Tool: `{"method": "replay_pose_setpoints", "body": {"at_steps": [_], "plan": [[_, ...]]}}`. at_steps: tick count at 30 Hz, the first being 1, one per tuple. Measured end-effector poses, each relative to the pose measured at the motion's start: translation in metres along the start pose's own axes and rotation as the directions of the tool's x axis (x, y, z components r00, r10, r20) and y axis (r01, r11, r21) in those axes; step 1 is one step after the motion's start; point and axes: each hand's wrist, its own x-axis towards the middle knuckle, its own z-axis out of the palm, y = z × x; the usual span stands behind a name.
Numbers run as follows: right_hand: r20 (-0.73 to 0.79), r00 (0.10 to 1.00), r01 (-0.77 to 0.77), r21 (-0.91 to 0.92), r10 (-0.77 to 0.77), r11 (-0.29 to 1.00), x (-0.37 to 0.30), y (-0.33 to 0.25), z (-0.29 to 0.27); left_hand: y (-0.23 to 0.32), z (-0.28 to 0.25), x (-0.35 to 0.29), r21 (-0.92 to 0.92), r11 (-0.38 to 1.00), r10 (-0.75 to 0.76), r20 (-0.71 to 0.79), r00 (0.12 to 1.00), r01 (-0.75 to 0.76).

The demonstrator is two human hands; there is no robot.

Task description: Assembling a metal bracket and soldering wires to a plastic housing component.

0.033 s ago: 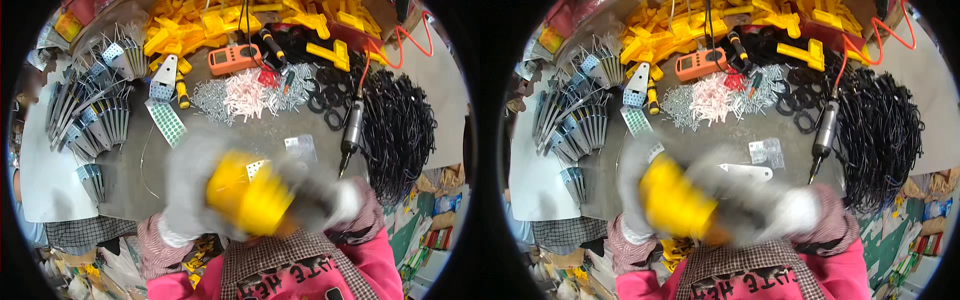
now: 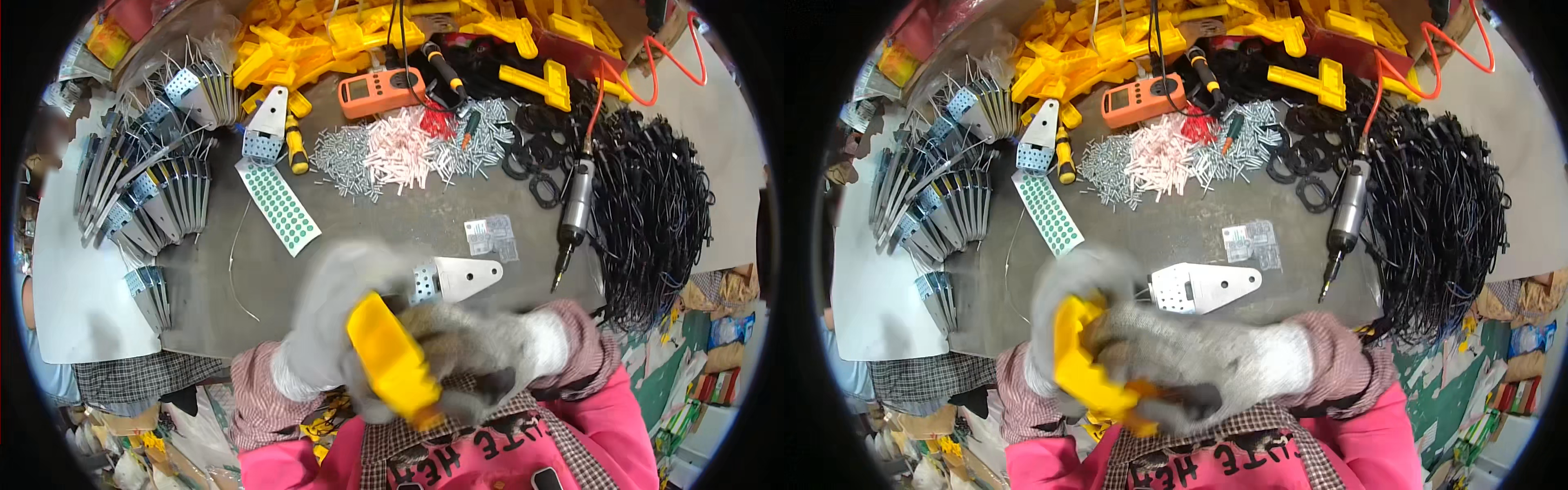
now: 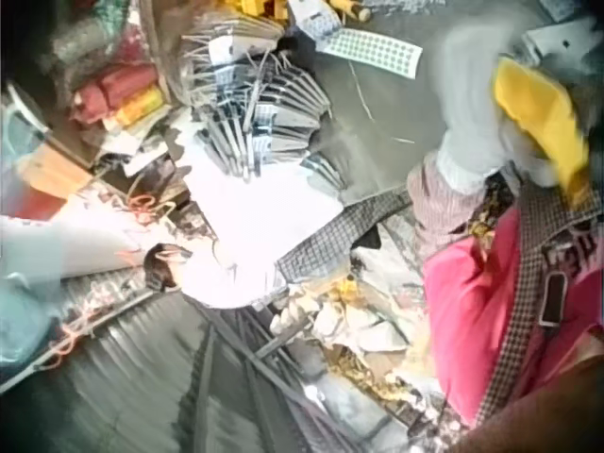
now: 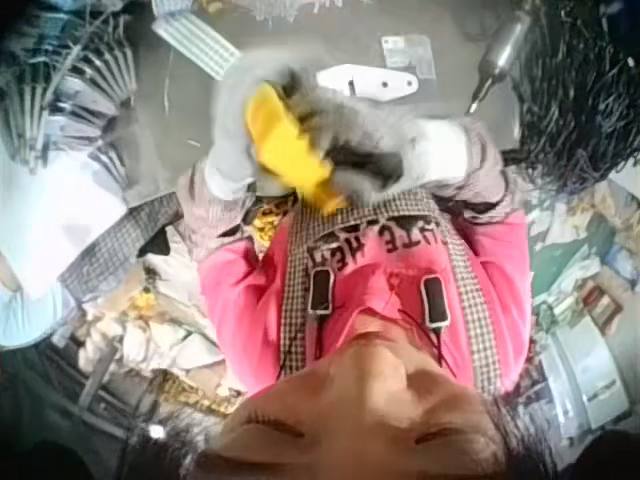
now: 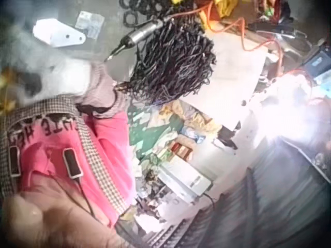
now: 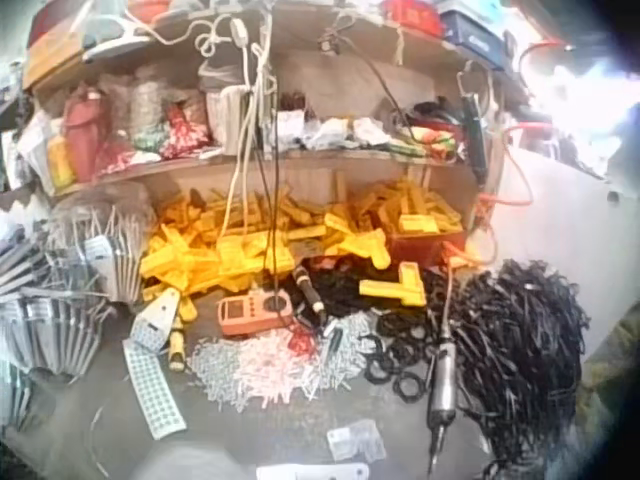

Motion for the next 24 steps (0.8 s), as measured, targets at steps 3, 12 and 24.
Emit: {"method": "replay_pose_setpoints", "body": {"at_steps": [3, 12, 24], "plan": [[0.027, 0.980, -0.192, -0.088, 0.195, 0.977, 0.007, -0.015, -0.018, -0.007, -0.002, -0.021, -0.556, 0.682, -0.589, -0.032, 0.807, 0.475], [-0.315, 0.859, -0.510, -0.596, 0.404, 0.620, 0.013, 0.054, -0.044, -0.030, 0.030, -0.049, 0.612, 0.766, -0.306, 0.075, 0.949, 0.198], [-0.200, 0.910, -0.360, -0.816, 0.362, 0.453, 0.038, 0.119, -0.067, -0.019, 0.029, -0.030, 0.545, 0.833, -0.335, 0.357, 0.872, 0.098]]}}
